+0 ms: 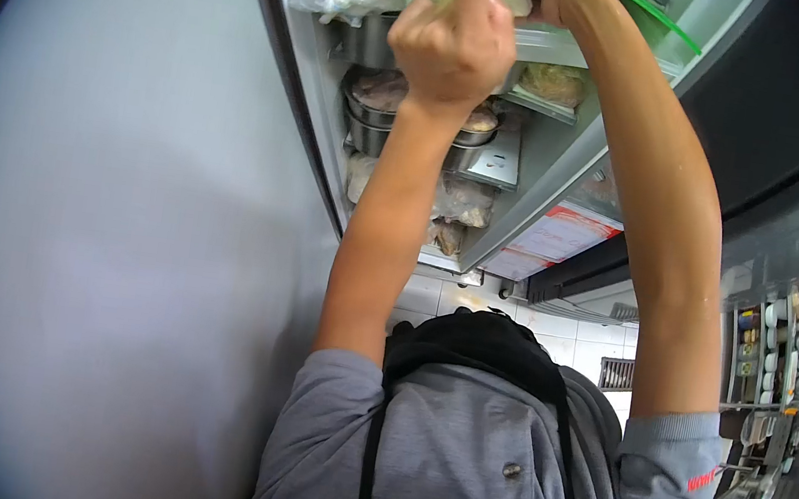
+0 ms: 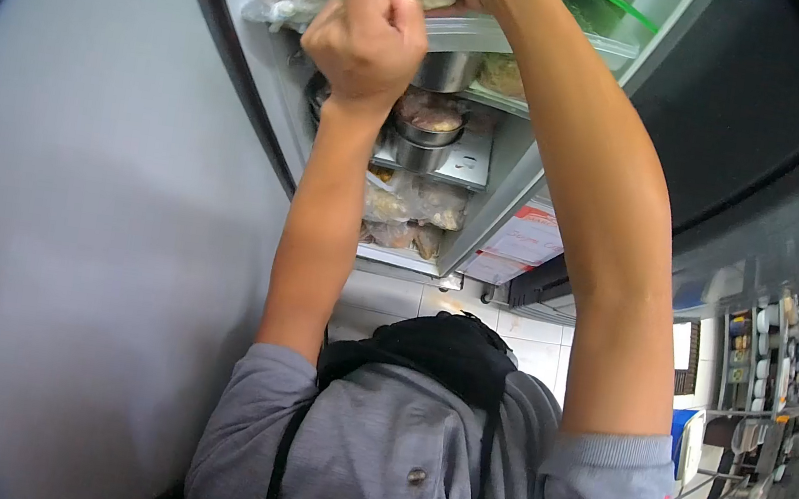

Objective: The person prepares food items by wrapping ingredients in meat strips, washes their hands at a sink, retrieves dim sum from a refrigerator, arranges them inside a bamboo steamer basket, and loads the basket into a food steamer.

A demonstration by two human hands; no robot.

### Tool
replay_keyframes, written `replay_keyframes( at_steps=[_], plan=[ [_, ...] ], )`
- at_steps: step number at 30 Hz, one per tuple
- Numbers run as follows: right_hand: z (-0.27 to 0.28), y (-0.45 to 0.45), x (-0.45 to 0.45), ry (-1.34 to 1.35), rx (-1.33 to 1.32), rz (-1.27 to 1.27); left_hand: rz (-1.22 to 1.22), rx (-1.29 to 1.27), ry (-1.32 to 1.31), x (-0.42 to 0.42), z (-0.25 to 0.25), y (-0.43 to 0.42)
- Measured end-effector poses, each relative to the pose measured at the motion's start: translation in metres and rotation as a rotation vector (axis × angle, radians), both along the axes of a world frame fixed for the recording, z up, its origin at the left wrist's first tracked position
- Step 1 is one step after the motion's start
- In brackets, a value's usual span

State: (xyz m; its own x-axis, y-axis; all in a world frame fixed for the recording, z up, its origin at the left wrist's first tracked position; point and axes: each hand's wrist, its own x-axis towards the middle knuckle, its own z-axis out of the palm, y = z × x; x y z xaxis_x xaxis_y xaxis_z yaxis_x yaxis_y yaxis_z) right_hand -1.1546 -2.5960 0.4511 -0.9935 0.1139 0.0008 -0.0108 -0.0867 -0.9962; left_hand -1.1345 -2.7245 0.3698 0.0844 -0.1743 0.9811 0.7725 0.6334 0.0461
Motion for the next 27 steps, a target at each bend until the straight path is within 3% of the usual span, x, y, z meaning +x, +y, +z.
replay_keyframes(
  at_steps=[5, 7, 12, 13, 14, 19, 21, 23, 25, 27],
  plan=[
    [-0.006, 0.027, 0.021, -0.040, -0.069, 0.010, -0.148, 0.132, 0.180, -0.016, -0.015, 0.014],
    [-0.005, 0.030, 0.032, -0.024, -0.019, 0.042, -0.141, 0.079, 0.138, -0.010, -0.020, 0.010],
    [0.009, 0.037, 0.051, -0.060, 0.001, 0.516, -0.332, 0.160, 0.061, -0.008, -0.018, -0.007],
    [0.013, 0.037, 0.053, -0.082, 0.039, 0.633, -0.319, 0.158, 0.074, -0.009, -0.017, -0.010],
    [0.004, 0.030, 0.050, -0.050, 0.056, 0.490, -0.293, 0.194, 0.085, -0.011, -0.016, -0.011],
    [0.021, 0.027, 0.077, -0.059, 0.111, 0.650, -0.216, 0.195, 0.091, -0.020, -0.015, -0.015],
    [0.029, 0.032, 0.082, 0.001, 0.282, 0.777, -0.201, 0.219, 0.077, -0.023, -0.011, -0.013],
    [0.040, 0.034, 0.100, -0.075, 0.294, 0.794, -0.145, 0.215, 0.107, -0.028, -0.003, -0.016],
    [0.045, 0.045, 0.122, 0.041, 0.321, 0.798, -0.102, 0.230, 0.091, -0.038, 0.007, -0.011],
    [0.019, 0.065, 0.127, 0.086, 0.203, 0.875, 0.018, 0.274, 0.067, -0.065, 0.010, -0.017]
  ],
)
